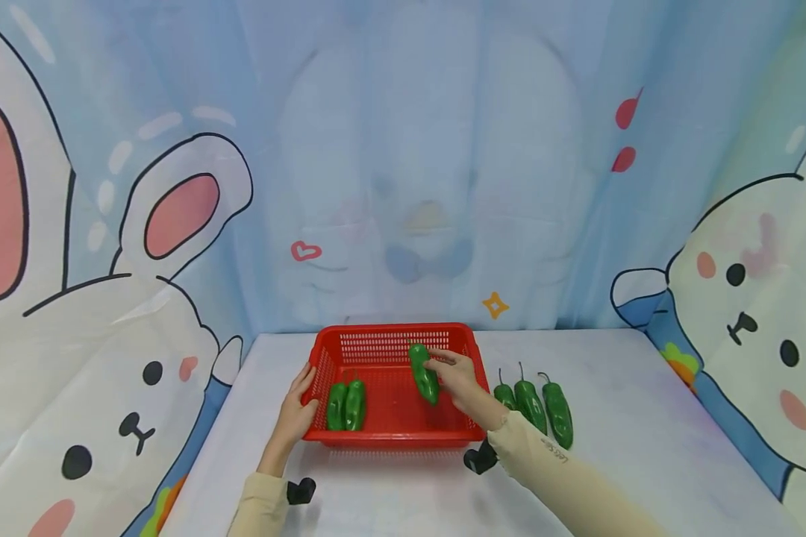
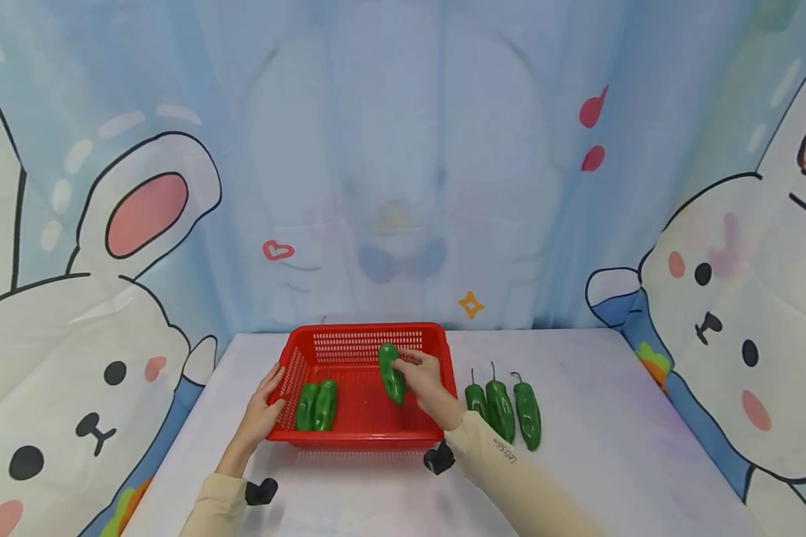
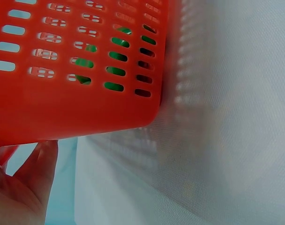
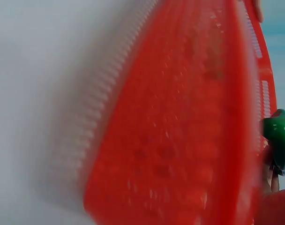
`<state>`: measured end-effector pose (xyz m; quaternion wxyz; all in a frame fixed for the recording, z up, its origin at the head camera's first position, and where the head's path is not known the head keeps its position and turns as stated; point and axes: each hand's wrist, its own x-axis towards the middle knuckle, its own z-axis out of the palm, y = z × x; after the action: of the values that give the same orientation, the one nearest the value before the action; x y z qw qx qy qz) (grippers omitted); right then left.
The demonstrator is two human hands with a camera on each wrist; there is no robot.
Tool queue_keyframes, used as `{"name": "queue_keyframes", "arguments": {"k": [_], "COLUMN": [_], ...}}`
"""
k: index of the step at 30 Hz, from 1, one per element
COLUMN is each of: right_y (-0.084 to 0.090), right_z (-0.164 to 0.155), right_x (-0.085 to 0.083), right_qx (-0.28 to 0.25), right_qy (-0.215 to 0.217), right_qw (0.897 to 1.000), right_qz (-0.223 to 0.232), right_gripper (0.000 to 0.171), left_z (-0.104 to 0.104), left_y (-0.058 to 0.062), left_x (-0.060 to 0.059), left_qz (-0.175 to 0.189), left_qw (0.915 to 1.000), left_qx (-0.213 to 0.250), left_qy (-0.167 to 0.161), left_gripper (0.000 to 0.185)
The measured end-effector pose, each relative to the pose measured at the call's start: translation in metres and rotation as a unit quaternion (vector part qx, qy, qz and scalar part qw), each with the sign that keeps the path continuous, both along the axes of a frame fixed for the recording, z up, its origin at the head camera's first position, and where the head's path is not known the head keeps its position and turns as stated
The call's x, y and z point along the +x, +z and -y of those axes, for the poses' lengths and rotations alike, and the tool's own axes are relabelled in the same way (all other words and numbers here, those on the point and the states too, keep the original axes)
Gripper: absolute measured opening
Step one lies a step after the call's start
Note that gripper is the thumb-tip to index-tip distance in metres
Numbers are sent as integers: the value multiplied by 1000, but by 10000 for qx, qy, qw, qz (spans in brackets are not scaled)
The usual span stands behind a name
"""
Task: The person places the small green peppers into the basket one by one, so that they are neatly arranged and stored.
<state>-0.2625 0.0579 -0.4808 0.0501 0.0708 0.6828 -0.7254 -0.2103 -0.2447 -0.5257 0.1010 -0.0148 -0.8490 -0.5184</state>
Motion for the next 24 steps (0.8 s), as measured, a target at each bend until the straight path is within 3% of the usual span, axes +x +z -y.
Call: {"name": "queue_keyframes", "arguments": {"k": [8, 18, 24], "right_y": [-22, -33, -33], "right_z": [28, 53, 62], "right_x": [7, 12, 12], "right_qx": [93, 161, 693], "right_qy": [21, 33, 209], "right_qw": [9999, 9996, 9969], "right_qz": [106, 239, 312], "right_gripper": [41, 41, 41], "left_z": [0, -1, 0], "left_y": [1, 0, 2], "left_x": [-1, -1, -1], "left_qz": [-89, -59, -62], "left_qw": [10000, 10000, 10000], "left_qx": [-12, 7, 4], "left_qy": [16, 44, 21], "left_gripper": [65, 65, 65]}}
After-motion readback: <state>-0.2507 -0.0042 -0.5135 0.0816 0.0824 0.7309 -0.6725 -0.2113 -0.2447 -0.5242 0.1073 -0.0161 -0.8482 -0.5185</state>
